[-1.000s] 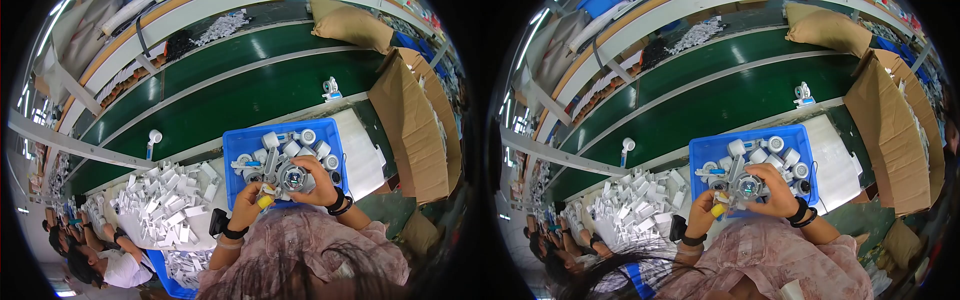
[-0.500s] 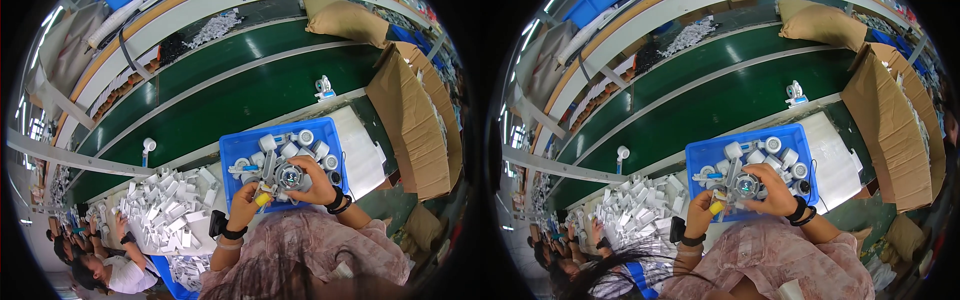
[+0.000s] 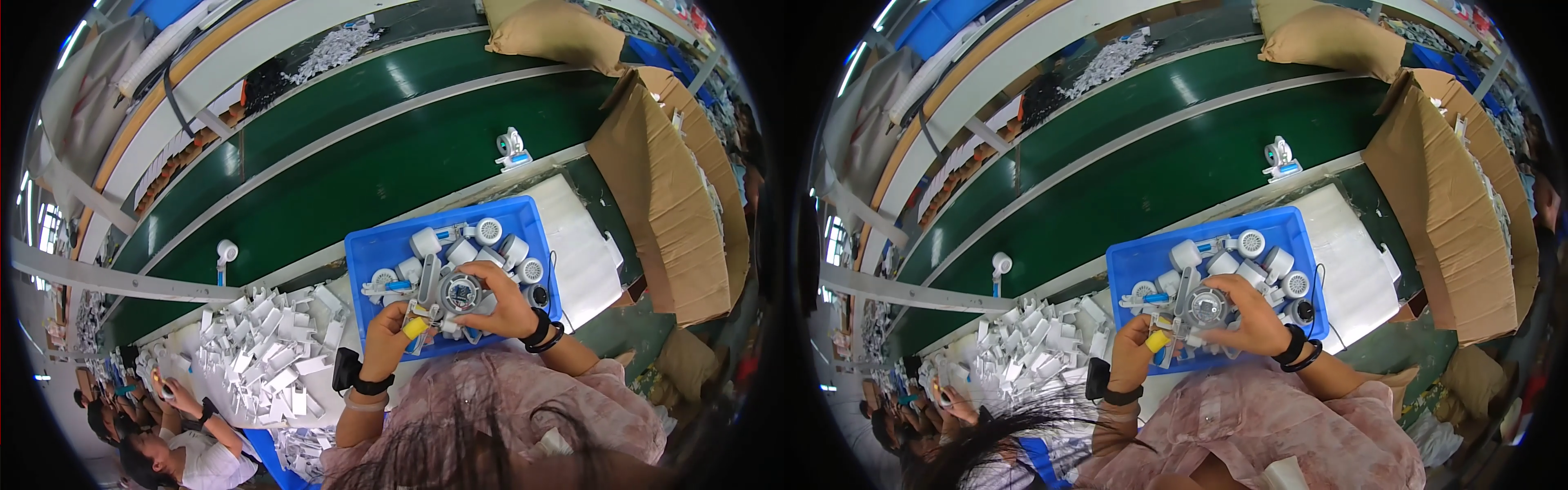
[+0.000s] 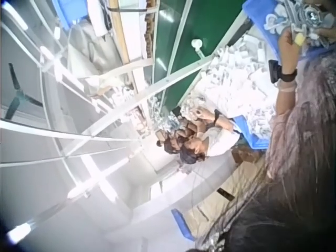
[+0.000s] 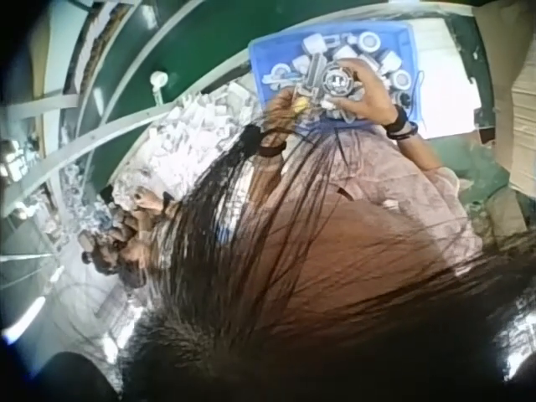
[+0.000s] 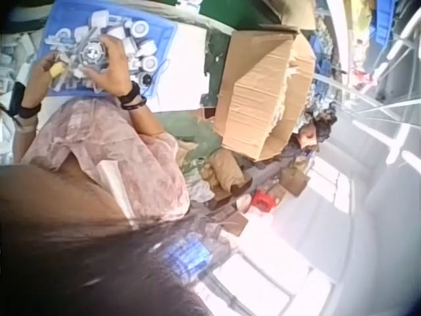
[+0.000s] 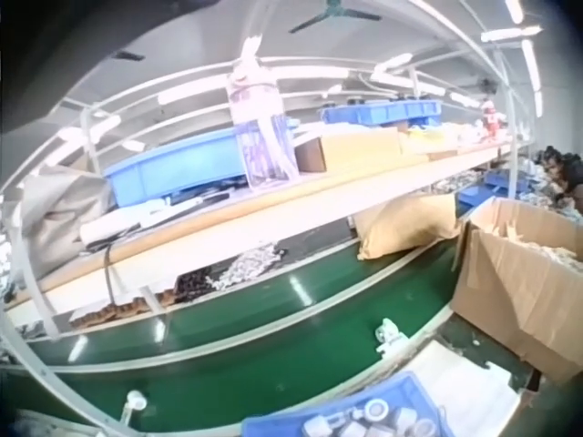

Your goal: Assembling small plastic parts at an industrial assembly line workbench.

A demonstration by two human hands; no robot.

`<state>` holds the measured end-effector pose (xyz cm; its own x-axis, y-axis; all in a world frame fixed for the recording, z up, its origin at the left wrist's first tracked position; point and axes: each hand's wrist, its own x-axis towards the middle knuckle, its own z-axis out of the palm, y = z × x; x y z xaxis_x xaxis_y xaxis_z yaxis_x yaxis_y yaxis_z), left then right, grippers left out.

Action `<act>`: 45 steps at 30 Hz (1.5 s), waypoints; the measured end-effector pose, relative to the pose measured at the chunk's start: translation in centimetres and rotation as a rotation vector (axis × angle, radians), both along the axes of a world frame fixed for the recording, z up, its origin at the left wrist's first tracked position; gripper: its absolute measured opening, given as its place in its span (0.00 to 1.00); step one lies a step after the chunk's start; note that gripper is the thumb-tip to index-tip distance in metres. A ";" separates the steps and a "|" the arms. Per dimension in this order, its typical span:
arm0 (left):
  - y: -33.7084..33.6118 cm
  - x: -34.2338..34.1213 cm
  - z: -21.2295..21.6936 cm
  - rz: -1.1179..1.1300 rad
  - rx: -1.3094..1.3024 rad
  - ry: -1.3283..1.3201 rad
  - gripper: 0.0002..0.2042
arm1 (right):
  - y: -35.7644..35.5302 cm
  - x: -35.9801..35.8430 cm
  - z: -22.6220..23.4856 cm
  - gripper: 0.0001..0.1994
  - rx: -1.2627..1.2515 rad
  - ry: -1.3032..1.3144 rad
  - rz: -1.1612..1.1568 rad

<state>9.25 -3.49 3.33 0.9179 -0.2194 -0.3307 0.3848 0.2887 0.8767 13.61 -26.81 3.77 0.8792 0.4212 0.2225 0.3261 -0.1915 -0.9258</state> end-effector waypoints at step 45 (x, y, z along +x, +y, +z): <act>13.2 13.6 -6.3 0.570 0.290 -0.293 0.13 | -7.8 25.8 -5.0 0.05 -0.371 -0.160 -0.078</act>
<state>22.84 9.75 -2.98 0.9239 0.3819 -0.0250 -0.0205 0.1146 0.9932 39.40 -34.62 -1.23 0.8785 0.4318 0.2044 0.4313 -0.5330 -0.7279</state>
